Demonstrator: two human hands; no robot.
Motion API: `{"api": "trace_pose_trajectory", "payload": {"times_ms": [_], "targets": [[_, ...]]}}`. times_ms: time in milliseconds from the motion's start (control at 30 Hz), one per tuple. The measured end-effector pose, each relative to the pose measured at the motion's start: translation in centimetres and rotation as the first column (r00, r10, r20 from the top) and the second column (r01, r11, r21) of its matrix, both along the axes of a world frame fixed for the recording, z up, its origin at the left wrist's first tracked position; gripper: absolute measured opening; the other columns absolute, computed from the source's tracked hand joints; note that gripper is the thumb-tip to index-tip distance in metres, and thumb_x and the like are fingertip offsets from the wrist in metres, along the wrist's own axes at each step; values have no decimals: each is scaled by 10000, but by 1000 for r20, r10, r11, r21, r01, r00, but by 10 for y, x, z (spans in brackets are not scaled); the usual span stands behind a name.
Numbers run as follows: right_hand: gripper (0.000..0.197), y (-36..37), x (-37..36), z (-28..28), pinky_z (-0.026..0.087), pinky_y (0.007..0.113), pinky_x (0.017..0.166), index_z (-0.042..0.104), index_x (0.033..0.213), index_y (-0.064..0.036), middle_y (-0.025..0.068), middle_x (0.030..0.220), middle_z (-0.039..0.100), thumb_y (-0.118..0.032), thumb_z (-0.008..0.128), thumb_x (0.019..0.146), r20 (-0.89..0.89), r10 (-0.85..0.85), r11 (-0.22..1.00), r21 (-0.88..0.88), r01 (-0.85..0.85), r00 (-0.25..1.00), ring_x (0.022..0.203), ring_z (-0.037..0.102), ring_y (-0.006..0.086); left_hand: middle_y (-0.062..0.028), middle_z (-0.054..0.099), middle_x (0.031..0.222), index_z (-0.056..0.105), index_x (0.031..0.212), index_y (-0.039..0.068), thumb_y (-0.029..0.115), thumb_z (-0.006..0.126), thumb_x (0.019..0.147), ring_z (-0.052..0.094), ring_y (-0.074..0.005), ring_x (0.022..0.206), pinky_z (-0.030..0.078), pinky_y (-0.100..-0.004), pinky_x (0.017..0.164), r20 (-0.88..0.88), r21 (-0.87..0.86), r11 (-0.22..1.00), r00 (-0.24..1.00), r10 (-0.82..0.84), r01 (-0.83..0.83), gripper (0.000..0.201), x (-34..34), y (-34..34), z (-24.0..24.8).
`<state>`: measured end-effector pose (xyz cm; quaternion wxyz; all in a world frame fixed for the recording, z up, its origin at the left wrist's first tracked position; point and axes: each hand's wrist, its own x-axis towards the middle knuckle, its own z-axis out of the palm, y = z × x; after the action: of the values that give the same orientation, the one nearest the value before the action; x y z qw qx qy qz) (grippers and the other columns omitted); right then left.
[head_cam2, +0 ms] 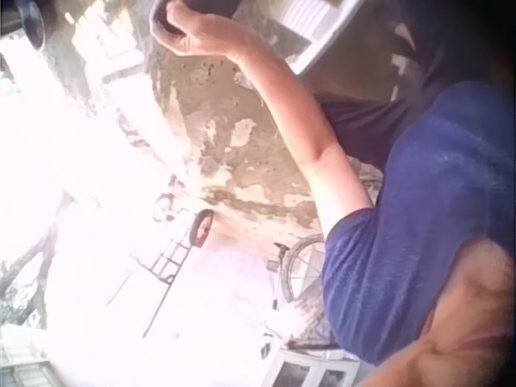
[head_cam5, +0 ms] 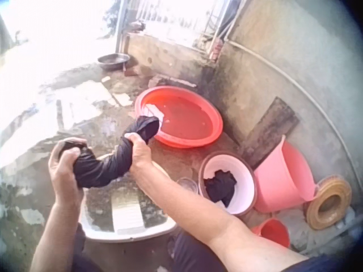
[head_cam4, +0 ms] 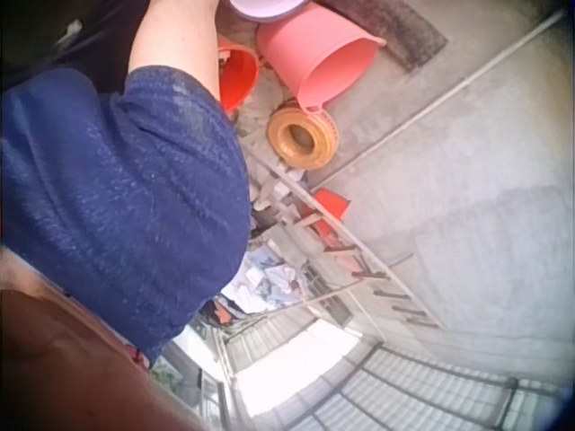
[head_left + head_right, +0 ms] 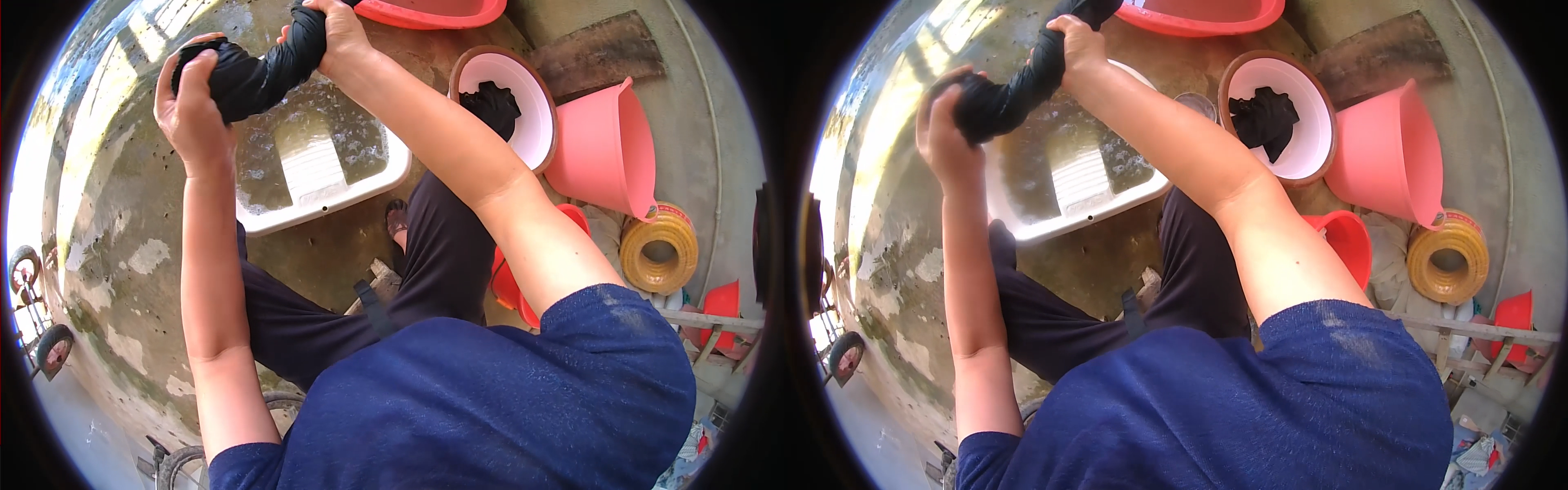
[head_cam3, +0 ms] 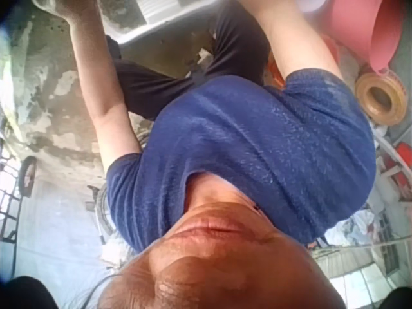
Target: Hand washing black clothes in a basin and rinsing them in a bucket.
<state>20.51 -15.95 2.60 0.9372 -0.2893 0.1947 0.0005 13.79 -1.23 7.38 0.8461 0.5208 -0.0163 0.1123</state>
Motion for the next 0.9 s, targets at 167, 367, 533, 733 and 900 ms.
{"api": "trace_pose_trajectory", "payload": {"times_ms": [167,367,533,733,900], "targets": [[216,2,-13,-37,475,364,463,476,790,10,141,605,522,-159,577,701,-261,270,943,-125,-309,927,479,543,260,-103,595,894,612,836,47,3,615,594,584,-247,803,472,-341,721,584,682,624,798,-152,-380,246,-51,-36,-17],[218,16,-43,-26,481,331,464,519,738,1,134,598,556,-202,589,701,-351,589,665,-300,-684,728,474,550,231,-81,549,833,558,723,68,137,570,589,540,-215,738,443,-329,622,628,776,408,649,-429,-481,152,-91,-62,-61],[228,19,-50,-39,475,328,459,525,755,26,142,616,549,-175,612,690,-423,573,619,-338,-709,702,478,549,229,-77,512,754,523,673,76,198,534,576,494,-208,661,417,-314,570,610,792,367,632,-477,-488,157,-97,-67,-96],[167,29,-64,-51,443,317,422,540,710,28,118,601,538,-93,628,637,-432,439,598,-514,-615,788,462,543,208,-78,506,711,532,594,91,215,527,581,498,-207,646,405,-292,537,518,832,223,571,-637,-508,124,-107,-70,-132],[160,34,-77,-65,436,294,440,547,721,6,89,589,539,-95,617,618,-394,436,493,-647,-581,809,462,529,184,-58,513,675,559,597,94,217,530,656,510,-221,621,377,-312,501,573,759,201,489,-658,-619,140,-114,-80,-160]]}}
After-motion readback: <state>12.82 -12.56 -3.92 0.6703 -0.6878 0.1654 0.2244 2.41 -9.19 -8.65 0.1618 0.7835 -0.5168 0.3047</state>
